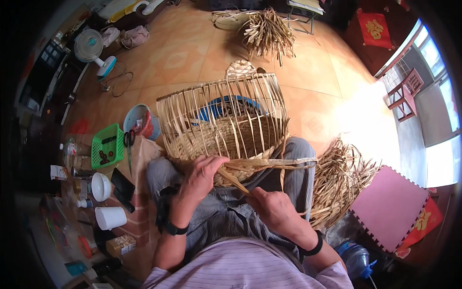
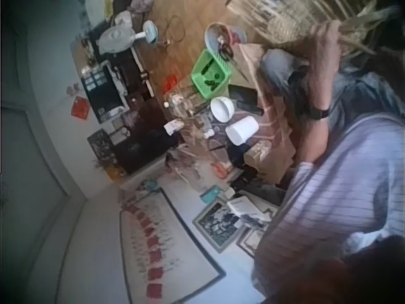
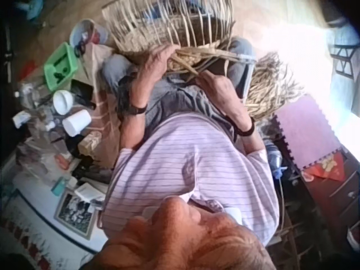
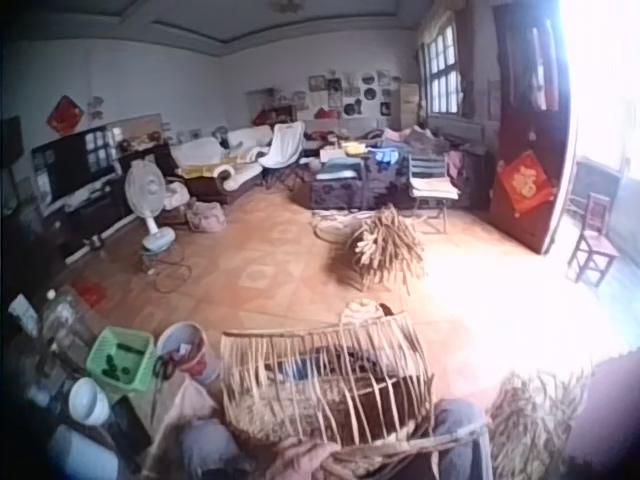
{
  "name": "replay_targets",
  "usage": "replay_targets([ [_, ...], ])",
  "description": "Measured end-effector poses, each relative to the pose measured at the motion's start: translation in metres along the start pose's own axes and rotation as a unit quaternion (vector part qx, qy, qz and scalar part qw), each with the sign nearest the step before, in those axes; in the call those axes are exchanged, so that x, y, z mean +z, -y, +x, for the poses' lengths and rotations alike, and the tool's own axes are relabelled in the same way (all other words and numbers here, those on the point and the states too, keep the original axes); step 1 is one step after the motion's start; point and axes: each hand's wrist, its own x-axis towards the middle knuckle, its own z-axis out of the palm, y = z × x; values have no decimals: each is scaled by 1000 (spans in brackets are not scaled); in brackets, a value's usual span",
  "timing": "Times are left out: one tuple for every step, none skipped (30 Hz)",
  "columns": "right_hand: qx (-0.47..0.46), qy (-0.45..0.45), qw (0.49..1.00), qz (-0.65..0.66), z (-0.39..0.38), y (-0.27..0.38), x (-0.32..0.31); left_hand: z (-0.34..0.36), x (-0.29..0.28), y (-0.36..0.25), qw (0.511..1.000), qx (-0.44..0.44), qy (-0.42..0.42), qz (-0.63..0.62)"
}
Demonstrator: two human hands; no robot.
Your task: Weaving a basket using straw or bamboo strips.
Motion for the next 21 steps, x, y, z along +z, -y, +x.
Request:
replay_targets([
  [42, 48, 996, 67, -2, 3, -13, -6, -3, -7, 999, 27, -19, 40],
  [90, 92, 983, 131, -5, 8, -27, -11, -3, -11, 995, 57, -36, 75],
  [164, 169, 948, 216, -4, 18, -45, -17, 0, -8, 997, 41, -17, 65],
  [162, 174, 947, 214, -8, 25, -57, -19, 0, -8, 997, 36, -20, 65],
  [194, 176, 910, 321, -13, 31, -70, -19, 2, -11, 997, 42, -43, 52],
  [221, 180, 859, 425, -16, 32, -81, -20, 3, -12, 996, 43, -69, 43],
  [187, 153, 852, 465, -24, 31, -95, -20, 5, -10, 996, 36, -73, 45],
  [153, 122, 841, 504, -36, 28, -105, -18, 9, -8, 995, 35, -91, 38],
  [90, -21, 796, 598, -53, 28, -99, -15, 12, -6, 993, 37, -108, 29],
  [23, -163, 723, 671, -66, 23, -91, -13, 14, -6, 993, 36, -111, 28],
  [-61, -229, 683, 691, -72, -8, -88, -8, 17, -7, 990, 43, -132, 10],
  [-198, -64, 582, 786, -43, -17, -101, -10, 18, -7, 987, 41, -153, 3],
  [-48, -143, 596, 789, -44, -14, -91, -12, 17, -7, 987, 36, -155, 8],
  [105, -221, 597, 764, -44, -7, -77, -10, 18, -6, 988, 22, -153, -3],
  [83, -96, 744, 655, -24, -16, -69, -6, 20, -8, 989, 13, -149, -15],
  [57, 37, 853, 517, 2, -28, -57, -4, 23, -7, 989, 14, -149, -11],
  [97, 49, 884, 455, 15, -16, -38, -5, 24, -6, 988, 6, -152, -9],
  [140, 55, 910, 387, 27, 1, -21, -4, 25, -5, 988, 4, -154, -11],
  [119, 30, 907, 402, 37, 6, -7, -5, 26, -1, 988, 6, -155, -9],
  [97, 6, 904, 417, 48, 11, 0, -4, 28, 4, 987, 9, -158, 11],
  [116, -5, 919, 378, 61, 17, -3, -4, 26, 6, 986, 9, -164, 32],
])
